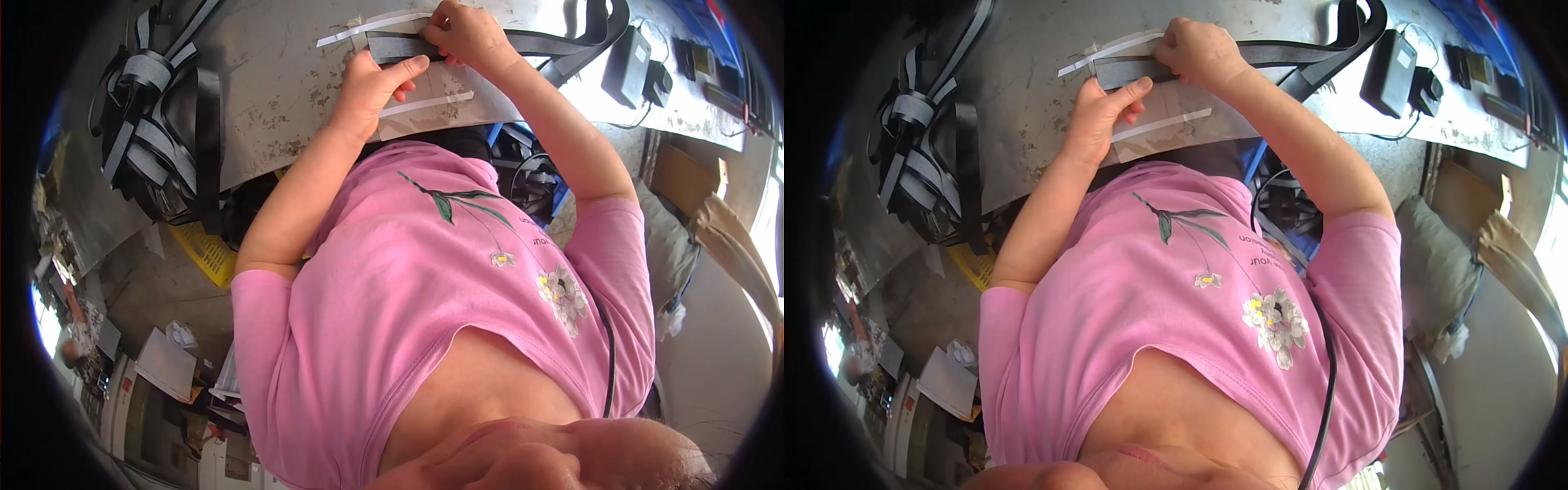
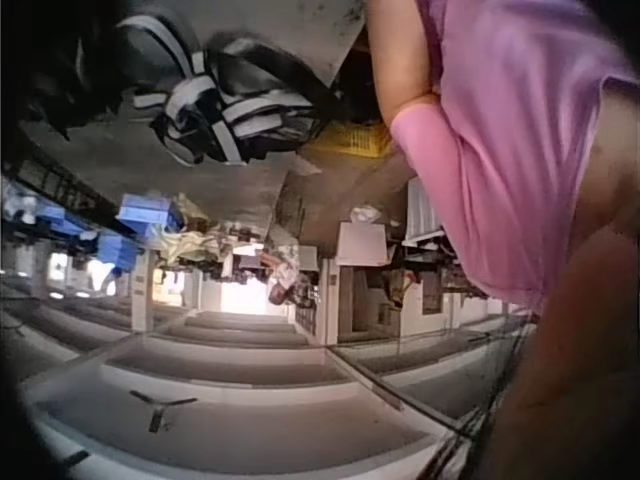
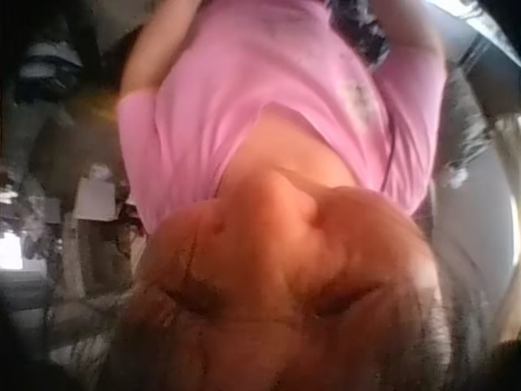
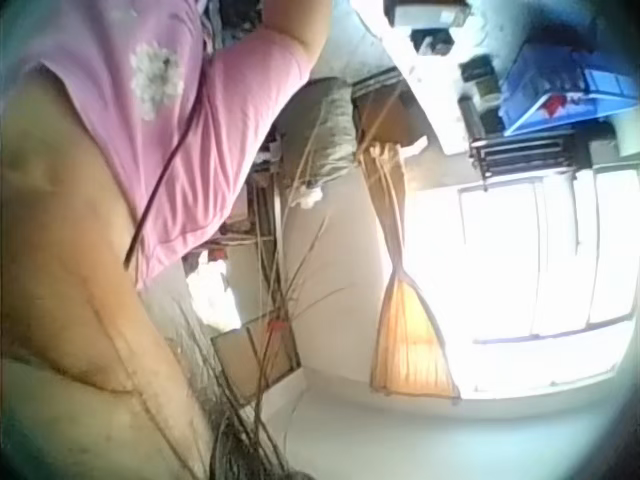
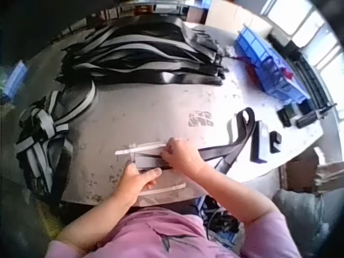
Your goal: The recorder is applying white adhesive strips to black fabric straps on a workbench in a factory setting.
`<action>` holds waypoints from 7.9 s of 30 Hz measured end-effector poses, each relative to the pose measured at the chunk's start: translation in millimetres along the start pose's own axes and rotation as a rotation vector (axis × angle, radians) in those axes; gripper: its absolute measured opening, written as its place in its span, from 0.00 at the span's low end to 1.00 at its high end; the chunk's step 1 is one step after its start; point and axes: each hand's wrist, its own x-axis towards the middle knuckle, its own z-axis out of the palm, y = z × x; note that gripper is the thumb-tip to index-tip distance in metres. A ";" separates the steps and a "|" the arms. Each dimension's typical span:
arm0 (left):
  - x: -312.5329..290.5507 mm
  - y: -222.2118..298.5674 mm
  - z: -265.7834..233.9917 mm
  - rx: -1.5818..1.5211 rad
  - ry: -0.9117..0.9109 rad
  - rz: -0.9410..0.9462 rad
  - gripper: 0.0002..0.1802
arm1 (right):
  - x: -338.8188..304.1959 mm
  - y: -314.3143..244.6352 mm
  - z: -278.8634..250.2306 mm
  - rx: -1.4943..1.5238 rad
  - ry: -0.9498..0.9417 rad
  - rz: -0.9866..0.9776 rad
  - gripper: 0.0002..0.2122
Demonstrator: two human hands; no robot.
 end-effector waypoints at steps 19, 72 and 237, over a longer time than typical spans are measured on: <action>8.7 -29.8 34.0 0.929 0.188 0.459 0.34 | -15.5 6.8 -28.8 0.421 -0.021 -0.019 0.12; 9.3 -30.1 36.5 1.854 0.173 0.892 0.31 | -89.5 37.0 -7.8 -0.628 0.452 -0.466 0.31; -18.6 -6.2 6.6 1.101 0.244 0.594 0.15 | -44.6 7.9 -0.9 0.096 0.078 0.078 0.10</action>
